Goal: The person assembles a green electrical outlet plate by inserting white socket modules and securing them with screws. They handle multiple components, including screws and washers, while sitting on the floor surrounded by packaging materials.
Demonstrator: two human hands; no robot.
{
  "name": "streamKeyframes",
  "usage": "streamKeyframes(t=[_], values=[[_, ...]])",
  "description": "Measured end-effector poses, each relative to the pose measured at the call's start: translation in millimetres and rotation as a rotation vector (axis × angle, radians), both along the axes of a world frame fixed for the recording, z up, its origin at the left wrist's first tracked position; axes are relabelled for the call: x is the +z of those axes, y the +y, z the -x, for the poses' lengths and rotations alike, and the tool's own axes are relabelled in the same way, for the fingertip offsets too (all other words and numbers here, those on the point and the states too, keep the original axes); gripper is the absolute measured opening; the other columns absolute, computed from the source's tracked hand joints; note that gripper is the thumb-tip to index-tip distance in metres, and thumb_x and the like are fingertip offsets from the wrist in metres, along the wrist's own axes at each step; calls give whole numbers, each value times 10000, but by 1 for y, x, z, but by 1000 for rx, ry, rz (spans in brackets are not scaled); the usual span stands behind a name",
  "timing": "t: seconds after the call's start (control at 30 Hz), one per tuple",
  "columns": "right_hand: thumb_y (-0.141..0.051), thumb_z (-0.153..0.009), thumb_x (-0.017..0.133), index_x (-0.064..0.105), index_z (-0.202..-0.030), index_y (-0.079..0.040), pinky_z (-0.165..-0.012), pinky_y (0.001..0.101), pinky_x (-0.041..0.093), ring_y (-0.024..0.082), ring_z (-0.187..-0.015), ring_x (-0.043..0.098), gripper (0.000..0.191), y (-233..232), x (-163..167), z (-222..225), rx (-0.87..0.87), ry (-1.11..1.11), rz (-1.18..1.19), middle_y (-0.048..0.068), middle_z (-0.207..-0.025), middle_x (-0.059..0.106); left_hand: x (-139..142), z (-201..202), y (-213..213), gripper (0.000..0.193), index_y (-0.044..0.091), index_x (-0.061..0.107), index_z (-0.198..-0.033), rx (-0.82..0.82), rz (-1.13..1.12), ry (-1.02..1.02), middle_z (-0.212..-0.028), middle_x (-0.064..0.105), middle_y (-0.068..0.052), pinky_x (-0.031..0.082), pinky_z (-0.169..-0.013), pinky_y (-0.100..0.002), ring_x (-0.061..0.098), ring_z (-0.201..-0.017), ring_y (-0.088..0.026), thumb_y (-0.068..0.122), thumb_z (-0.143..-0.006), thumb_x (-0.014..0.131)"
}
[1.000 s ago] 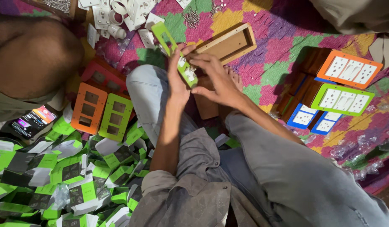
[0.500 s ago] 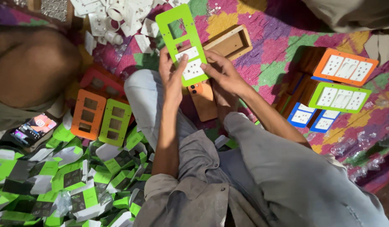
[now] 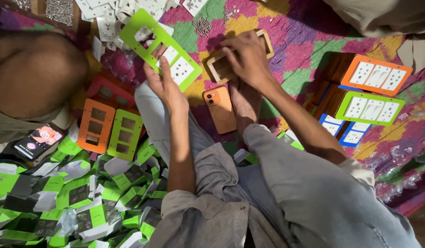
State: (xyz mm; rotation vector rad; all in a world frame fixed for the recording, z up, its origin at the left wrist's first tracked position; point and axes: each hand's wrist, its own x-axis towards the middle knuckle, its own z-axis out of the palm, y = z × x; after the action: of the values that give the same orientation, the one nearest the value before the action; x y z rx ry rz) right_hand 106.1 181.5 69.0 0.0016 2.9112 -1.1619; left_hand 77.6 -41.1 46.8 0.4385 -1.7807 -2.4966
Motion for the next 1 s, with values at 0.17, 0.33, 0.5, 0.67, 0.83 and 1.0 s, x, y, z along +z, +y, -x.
streamKeyframes(t=[0.17, 0.33, 0.5, 0.67, 0.83, 1.0], values=[[-246, -907, 756, 778, -1068, -135, -874, 500, 415, 316, -1023, 580, 197, -29, -32, 32, 217, -28, -127, 76, -1008, 740, 5, -4, 1, 285, -30, 492, -1363, -19, 249, 83, -1353, 663, -145, 497, -1111, -357, 631, -1232, -206, 80, -1107, 554], [-285, -778, 780, 759, -983, -131, -859, 490, 430, 323, -1021, 589, 258, -59, -52, 43, 146, -136, -222, 111, -992, 709, 11, -3, -4, 285, -33, 486, -1374, -43, 454, 166, -1354, 665, -138, 466, -1145, -349, 619, -1265, -209, 50, -1107, 543], [-254, -856, 741, 738, -965, -104, -869, 465, 440, 328, -1047, 590, 186, -63, -63, 38, 126, -66, -221, 128, -1031, 691, 7, -5, 1, 277, -29, 480, -1357, -77, 339, 134, -1349, 666, -128, 469, -1128, -330, 619, -1239, -185, 41, -1097, 549], [-120, -875, 753, 693, -992, -15, -856, 435, 489, 336, -989, 614, 169, -53, -59, 31, 86, 47, -55, 161, -995, 662, 3, -9, 3, 285, -28, 498, -1376, -109, 363, 156, -1333, 677, -129, 474, -1123, -322, 629, -1221, -181, 27, -1102, 556], [-41, -960, 779, 744, -1004, -15, -703, 296, 529, 164, -799, 669, 62, -37, -29, 8, -214, -78, 521, 81, -903, 728, 3, -10, 9, 331, -16, 447, -1400, -150, 244, 104, -1328, 675, -119, 513, -1061, -302, 647, -1179, -169, 47, -1096, 563], [-19, -977, 755, 757, -1075, 11, -765, 270, 550, 110, -879, 683, 102, -33, 6, -3, -234, -73, 719, 73, -986, 747, 12, -12, 18, 341, -8, 450, -1408, -215, 238, 62, -1308, 681, -113, 549, -1010, -291, 664, -1138, -163, 59, -1094, 567]])
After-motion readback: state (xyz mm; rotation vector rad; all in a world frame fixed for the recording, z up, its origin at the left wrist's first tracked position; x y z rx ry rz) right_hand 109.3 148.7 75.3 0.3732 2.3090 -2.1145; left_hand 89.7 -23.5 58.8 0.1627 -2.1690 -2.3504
